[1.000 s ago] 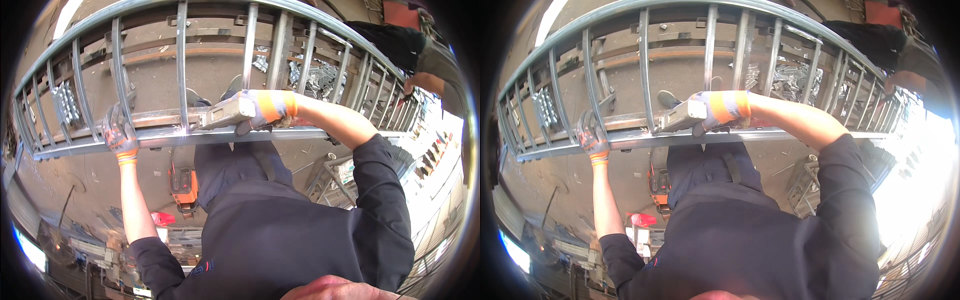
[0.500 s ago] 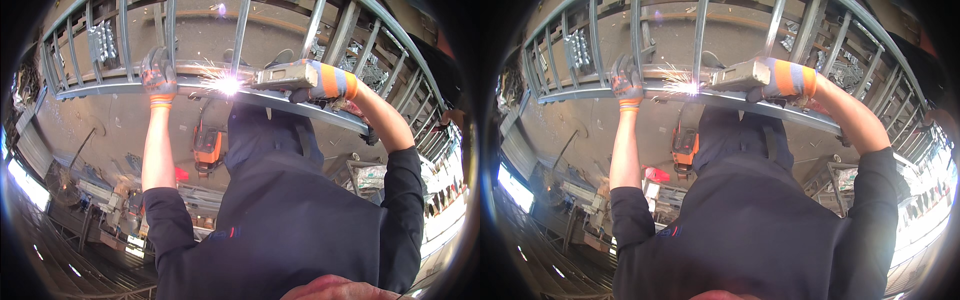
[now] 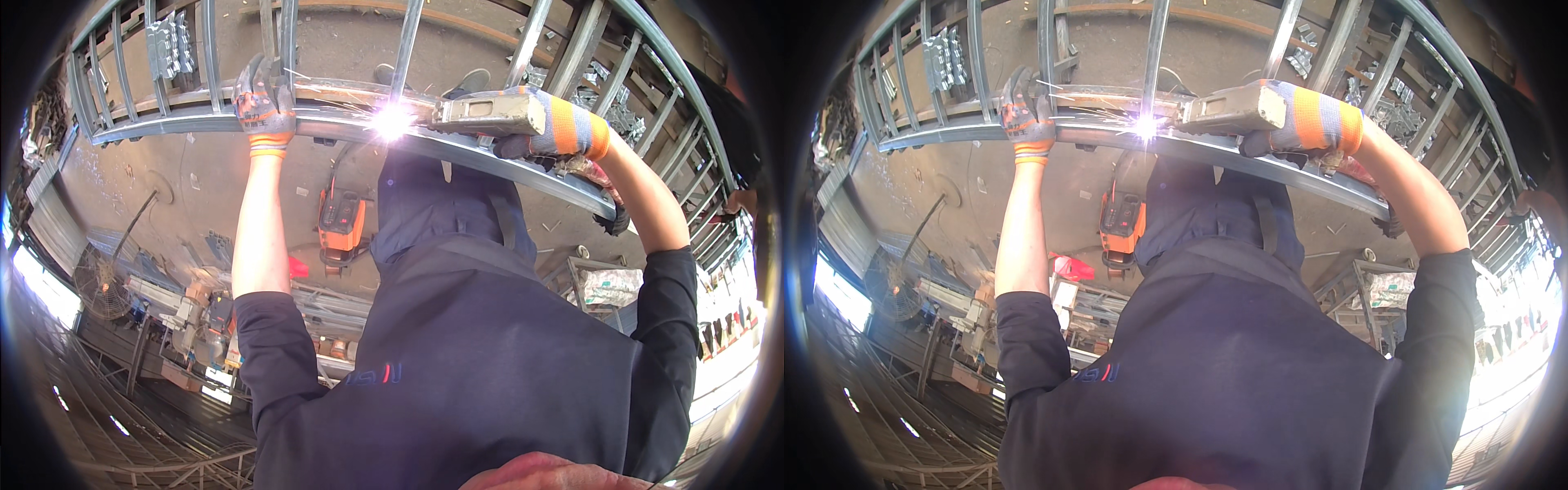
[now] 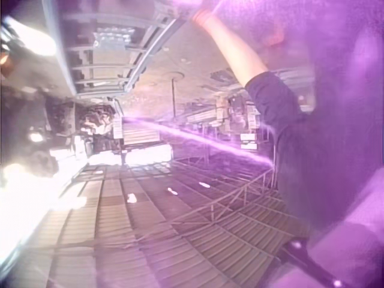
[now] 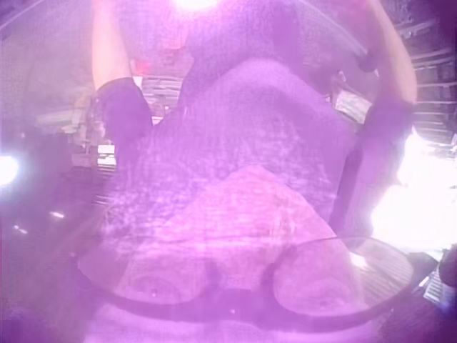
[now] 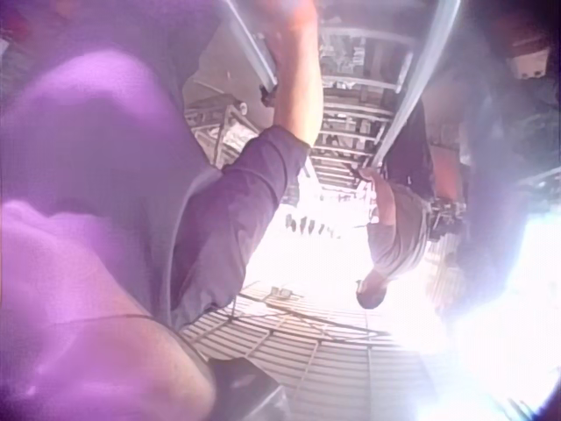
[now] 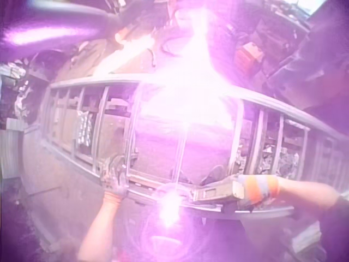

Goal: The person welds a metal frame using a handheld welding tool, creating sparks as they join metal pieces. They move along the frame, welding different sections while another person assists by holding the frame steady.

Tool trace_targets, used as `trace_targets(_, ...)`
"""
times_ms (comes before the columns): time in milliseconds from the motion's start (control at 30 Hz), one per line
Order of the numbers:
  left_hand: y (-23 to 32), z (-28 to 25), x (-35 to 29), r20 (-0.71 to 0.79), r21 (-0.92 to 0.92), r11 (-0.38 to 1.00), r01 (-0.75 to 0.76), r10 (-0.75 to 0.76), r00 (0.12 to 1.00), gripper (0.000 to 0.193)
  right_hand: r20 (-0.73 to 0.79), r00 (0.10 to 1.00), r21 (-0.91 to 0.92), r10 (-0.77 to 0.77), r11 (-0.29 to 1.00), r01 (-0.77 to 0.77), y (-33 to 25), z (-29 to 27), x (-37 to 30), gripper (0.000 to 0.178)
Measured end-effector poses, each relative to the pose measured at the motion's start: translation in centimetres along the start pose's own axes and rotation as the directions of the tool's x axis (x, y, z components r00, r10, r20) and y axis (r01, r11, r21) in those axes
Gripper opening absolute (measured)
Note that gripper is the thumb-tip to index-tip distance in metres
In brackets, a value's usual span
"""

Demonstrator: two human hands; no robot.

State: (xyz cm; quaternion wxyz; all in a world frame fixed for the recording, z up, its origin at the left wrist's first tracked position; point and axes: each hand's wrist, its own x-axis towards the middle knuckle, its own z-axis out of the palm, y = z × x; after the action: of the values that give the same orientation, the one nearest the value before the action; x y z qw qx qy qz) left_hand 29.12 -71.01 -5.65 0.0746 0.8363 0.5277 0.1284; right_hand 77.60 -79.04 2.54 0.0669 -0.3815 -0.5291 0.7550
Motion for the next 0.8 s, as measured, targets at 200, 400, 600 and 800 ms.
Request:
trace_targets(200,0.6,-0.5,0.3,0.021,0.012,1.0,0.02,-0.02,1.0,0.051,0.075,0.994,0.02,0.079,0.997,-0.081,-1.2,-0.4,-0.5,0.053)
trace_targets(400,1.4,-1.2,0.8,-0.03,-0.207,0.973,0.1,-0.108,0.994,0.051,-0.179,0.947,-0.053,0.265,0.959,-0.279,-4.8,1.1,-4.3,0.062)
trace_targets(600,-8.8,-5.1,3.0,-0.219,-0.163,0.987,-0.001,-0.035,0.975,0.052,-0.48,0.871,-0.074,0.106,0.984,-0.16,-13.4,7.1,-4.0,0.073)
trace_targets(800,-21.7,-6.1,4.0,0.026,0.181,0.95,0.254,-0.263,0.965,0.062,-0.281,0.96,-0.302,-0.004,0.95,-0.085,-20.9,6.4,5.0,0.075)
